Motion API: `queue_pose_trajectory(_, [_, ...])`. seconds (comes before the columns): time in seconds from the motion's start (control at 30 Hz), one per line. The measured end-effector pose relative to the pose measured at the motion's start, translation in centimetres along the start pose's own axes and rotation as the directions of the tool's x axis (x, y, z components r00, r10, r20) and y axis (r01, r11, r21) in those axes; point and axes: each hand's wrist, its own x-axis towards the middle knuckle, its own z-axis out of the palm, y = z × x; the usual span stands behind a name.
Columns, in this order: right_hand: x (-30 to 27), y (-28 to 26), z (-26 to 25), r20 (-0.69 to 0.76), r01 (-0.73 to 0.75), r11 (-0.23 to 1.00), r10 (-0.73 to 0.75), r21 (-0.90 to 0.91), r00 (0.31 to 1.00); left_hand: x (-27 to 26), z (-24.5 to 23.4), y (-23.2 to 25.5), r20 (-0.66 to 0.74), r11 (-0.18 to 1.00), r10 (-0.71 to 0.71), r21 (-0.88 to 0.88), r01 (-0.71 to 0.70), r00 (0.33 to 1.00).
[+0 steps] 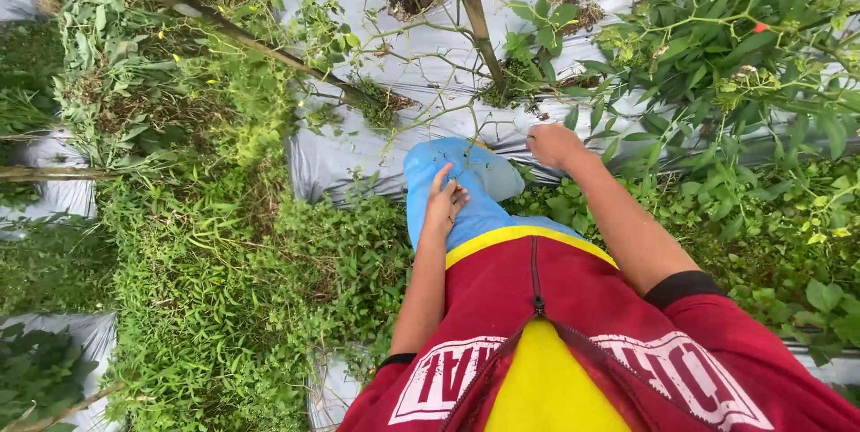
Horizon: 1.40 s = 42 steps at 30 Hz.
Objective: The person walks through a garden and picks small red and green chilies from the plants by hand. They move between different plants, reaching into the foliage to pluck the peppers and hold them in their hands.
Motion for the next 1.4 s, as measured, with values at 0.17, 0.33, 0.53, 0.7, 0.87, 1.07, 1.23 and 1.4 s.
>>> queue_pose_trajectory(0.17, [-7.2,-2.4,3.7,0.213,-0.152,0.806,0.032,0.572,0.977,0.2,3.1,-0.1,0.230,0.914,-0.113,0.406,0.010,0.967])
queue_pose_trajectory(0.33, [-13.5,-6.5,-2.0,0.261,-0.040,0.945,-0.049,0.324,0.964,3.8,5.4,-2.6,0.306,0.659,-0.180,0.743,-0.116,0.935])
queue_pose_trajectory(0.53, [-13.3,-5.7,-1.8,0.222,-0.073,0.951,0.005,0.299,0.975,2.9,9.0,-0.4,0.393,0.312,-0.111,0.886,-0.344,0.913])
queue_pose_trajectory(0.7, [-14.7,-6.6,-3.3,0.158,-0.011,0.983,-0.018,0.184,0.987,-0.1,11.1,3.8,0.339,0.697,-0.213,0.710,-0.101,0.916])
queue_pose_trajectory(0.87, [-13.5,-6.5,-3.7,0.250,-0.069,0.954,-0.007,0.293,0.968,0.2,11.6,2.5,0.338,0.716,-0.218,0.693,-0.085,0.916])
queue_pose_trajectory(1.07, [-11.6,-5.6,-1.2,0.356,-0.113,0.944,-0.005,0.310,0.935,3.0,10.6,0.5,0.305,0.742,-0.246,0.670,-0.023,0.920])
queue_pose_trajectory(1.23, [-12.0,-5.7,-2.9,0.399,-0.159,0.911,-0.006,0.380,0.917,2.3,10.2,1.9,0.293,0.728,-0.274,0.685,-0.001,0.916])
queue_pose_trajectory(1.4, [-11.3,-4.9,-4.9,0.458,-0.208,0.919,0.034,0.335,0.889,3.9,10.0,0.4,0.292,0.699,-0.287,0.716,-0.009,0.913])
